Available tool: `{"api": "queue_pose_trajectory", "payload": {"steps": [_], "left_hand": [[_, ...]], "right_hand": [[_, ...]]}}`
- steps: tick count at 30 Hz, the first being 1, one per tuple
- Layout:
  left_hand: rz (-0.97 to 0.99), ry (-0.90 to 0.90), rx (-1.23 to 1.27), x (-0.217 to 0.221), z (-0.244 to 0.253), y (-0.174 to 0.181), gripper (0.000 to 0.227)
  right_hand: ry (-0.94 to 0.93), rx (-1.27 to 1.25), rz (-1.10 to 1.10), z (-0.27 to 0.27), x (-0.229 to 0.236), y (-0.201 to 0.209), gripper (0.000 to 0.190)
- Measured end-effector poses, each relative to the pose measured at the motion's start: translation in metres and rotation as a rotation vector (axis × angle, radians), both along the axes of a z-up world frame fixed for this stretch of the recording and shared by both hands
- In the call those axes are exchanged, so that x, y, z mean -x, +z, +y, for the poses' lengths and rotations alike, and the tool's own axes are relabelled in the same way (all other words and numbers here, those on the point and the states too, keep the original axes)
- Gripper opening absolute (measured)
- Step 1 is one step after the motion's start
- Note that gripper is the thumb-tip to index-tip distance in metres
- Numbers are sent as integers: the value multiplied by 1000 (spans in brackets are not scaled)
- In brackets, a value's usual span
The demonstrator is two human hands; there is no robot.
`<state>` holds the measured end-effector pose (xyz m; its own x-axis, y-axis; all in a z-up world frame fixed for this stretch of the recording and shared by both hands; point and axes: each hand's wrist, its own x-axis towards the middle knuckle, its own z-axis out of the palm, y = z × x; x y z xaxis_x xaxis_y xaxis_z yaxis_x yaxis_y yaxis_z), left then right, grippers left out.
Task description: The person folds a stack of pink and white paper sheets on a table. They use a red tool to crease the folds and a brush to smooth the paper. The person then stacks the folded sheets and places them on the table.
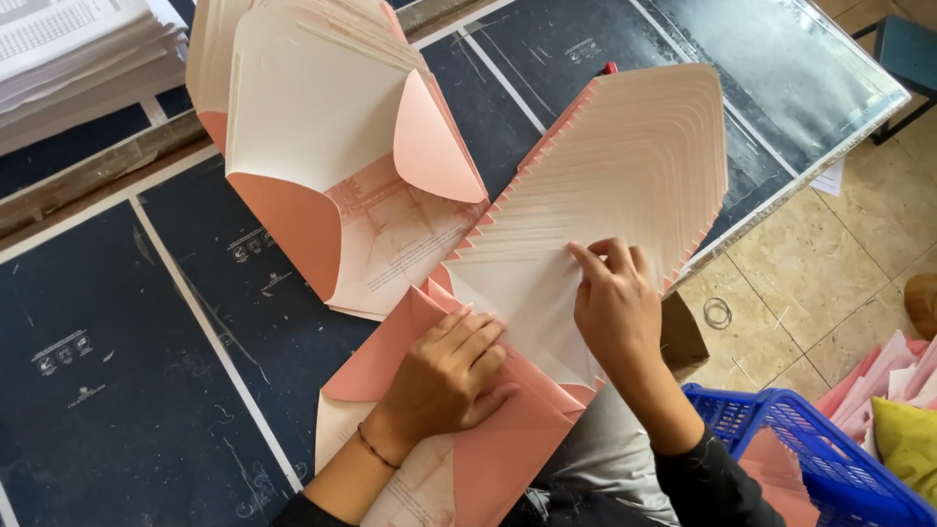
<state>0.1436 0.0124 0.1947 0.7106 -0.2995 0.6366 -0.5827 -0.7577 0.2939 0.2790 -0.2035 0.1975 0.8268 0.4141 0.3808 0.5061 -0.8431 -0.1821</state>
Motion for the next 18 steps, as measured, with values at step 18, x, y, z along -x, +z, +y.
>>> {"api": "queue_pose_trajectory", "payload": {"steps": [18], "left_hand": [[-465,161,-147,22,2,-40,50]], "right_hand": [[836,-377,781,47,68,-10,69]]}}
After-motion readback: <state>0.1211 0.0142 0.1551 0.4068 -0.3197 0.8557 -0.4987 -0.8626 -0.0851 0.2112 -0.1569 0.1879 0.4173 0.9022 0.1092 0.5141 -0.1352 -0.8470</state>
